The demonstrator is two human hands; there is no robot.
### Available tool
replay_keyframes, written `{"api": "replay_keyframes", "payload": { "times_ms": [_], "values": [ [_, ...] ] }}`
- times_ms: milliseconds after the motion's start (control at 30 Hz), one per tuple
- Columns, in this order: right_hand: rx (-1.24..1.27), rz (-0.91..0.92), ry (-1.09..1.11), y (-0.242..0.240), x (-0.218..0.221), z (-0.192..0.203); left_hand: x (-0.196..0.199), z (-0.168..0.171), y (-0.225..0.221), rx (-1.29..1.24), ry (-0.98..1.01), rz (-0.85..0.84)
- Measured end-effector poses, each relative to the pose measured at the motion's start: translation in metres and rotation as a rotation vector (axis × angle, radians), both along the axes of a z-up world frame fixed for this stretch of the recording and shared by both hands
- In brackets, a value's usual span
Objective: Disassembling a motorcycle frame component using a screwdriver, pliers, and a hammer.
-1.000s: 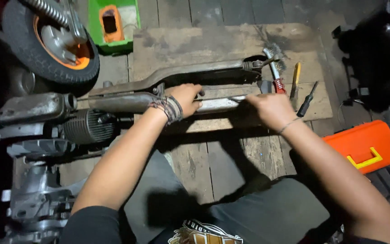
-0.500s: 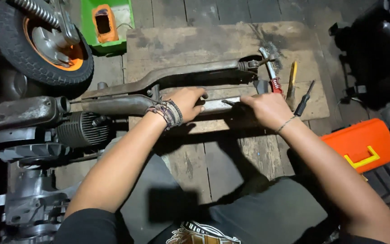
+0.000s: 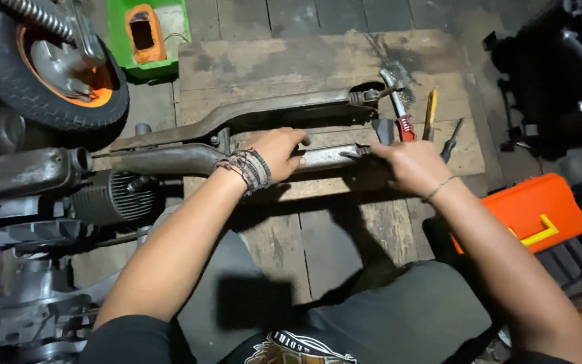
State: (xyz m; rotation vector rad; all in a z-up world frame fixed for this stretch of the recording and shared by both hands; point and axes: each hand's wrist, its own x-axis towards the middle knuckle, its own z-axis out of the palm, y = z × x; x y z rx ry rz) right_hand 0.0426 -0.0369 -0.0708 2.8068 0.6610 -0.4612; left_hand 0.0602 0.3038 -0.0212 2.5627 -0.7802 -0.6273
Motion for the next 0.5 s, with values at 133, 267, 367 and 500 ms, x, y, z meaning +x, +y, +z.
{"api": "replay_keyframes", "payload": {
  "times_ms": [133,267,367,500],
  "values": [
    [0.097,0.092,-0.068,0.029,-0.001,0.008,0.001,0.003,-0.004,0.004,0.017,0.016],
    [0.023,0.002,-0.003,0.008,0.006,-0.004,0.008,-0.018,0.002,0.030,0.016,0.038],
    [0.009,0.004,-0.003,0.033,0.004,0.012,0.015,-0.035,0.003,0.074,0.011,0.035],
    [0.054,-0.007,0.014,0.045,0.005,0.020,0.014,-0.035,-0.004,0.143,-0.029,0.026]
  ]
}}
